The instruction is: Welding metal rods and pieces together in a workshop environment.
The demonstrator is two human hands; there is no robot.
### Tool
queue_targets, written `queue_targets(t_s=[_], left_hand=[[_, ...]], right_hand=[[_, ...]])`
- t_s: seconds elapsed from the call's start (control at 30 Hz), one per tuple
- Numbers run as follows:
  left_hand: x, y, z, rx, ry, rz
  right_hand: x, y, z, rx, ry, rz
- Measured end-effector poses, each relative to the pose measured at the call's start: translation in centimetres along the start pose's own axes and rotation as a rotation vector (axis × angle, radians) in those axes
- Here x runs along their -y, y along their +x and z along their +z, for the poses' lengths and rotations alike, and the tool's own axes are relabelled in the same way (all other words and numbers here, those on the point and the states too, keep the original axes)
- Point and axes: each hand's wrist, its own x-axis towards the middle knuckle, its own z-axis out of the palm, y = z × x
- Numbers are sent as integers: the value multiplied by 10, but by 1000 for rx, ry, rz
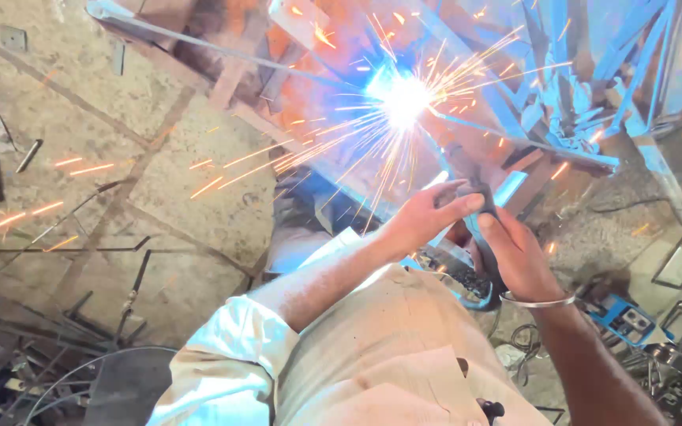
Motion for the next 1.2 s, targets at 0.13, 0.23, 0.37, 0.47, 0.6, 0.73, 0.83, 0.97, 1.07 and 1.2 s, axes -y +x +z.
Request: queue_targets(t_s=[0.13,0.23,0.37,0.47,0.6,0.73,0.83,0.97,1.07,1.2], left_hand=[[-12,-10,1,29,-69,-75],[-10,-5,1,-57,159,25],[-9,-3,0,25,111,116],[-3,0,-1,-42,128,76],[-6,-1,-1,-31,121,81],[6,8,-1,-76,118,52],[11,11,-5,-42,247,168],[0,7,0,-27,217,127],[-1,2,1,9,76,181],[-11,-6,-1,-30,140,66]], right_hand=[[-1,2,2,-6,16,0],[0,1,0,-4,-9,-16],[-8,3,-5,8,-44,-27],[-14,4,-7,-12,-46,29],[-15,4,-7,-25,-99,12],[-18,5,-8,-15,-80,-38],[-17,1,-7,-35,-93,-35],[-21,1,-9,-54,-76,-58],[-14,0,-6,-47,-71,-12],[1,-2,1,-18,-47,-13]])
